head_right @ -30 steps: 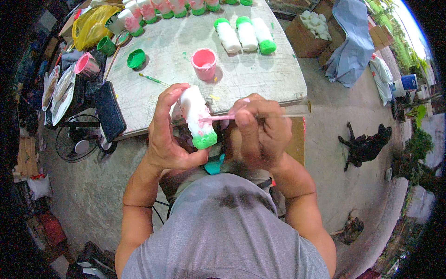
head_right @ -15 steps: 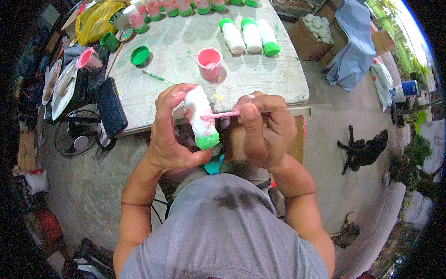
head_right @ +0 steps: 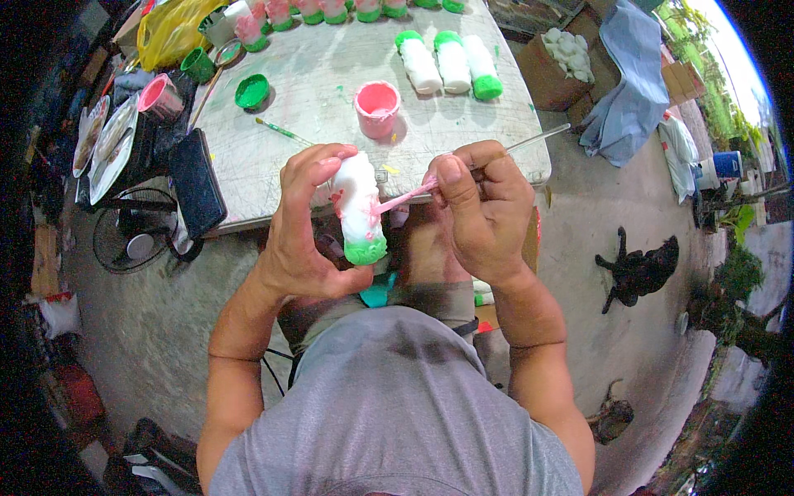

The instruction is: The person paints pink floral patterns onto small white cylindrical objects that have green-painted bases. They use a fine brush to apply pink paint from a small container, rotating each object to complete the design before setting it aside.

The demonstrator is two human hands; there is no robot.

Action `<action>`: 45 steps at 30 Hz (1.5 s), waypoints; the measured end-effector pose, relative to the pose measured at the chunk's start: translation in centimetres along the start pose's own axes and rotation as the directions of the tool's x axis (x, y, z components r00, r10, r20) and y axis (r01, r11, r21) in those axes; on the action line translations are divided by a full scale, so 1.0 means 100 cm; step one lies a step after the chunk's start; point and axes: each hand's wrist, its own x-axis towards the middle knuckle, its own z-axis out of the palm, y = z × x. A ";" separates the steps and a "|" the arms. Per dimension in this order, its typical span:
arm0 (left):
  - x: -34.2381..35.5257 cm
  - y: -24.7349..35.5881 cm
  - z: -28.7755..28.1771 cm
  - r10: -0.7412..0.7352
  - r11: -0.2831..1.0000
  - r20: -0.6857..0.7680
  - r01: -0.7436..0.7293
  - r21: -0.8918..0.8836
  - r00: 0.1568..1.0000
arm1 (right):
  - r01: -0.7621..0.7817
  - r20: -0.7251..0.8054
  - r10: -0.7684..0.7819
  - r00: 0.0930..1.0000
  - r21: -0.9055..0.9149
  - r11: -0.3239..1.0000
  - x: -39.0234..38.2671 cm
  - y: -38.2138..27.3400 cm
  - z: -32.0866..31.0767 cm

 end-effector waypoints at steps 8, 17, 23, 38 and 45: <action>0.002 0.003 -0.002 0.010 1.000 0.037 -0.010 0.003 0.999 | 0.002 0.042 -0.001 0.999 -0.021 1.000 0.007 0.000 0.006; 0.000 0.000 -0.001 -0.065 0.995 0.046 0.068 -0.076 0.997 | -0.039 0.015 0.037 0.999 0.114 0.993 -0.001 0.009 0.003; 0.000 0.003 -0.001 -0.136 0.985 0.064 0.142 -0.095 0.989 | -0.033 0.003 0.033 0.999 0.106 0.994 -0.010 0.008 -0.006; 0.003 0.002 -0.001 -0.135 0.990 0.075 0.137 -0.024 0.988 | 0.401 0.111 -0.393 0.913 -0.069 0.913 -0.015 0.005 -0.002; 0.004 0.004 -0.001 -0.156 0.988 0.052 0.156 0.012 0.986 | 0.402 0.093 -0.395 0.914 -0.073 0.913 -0.021 0.005 -0.008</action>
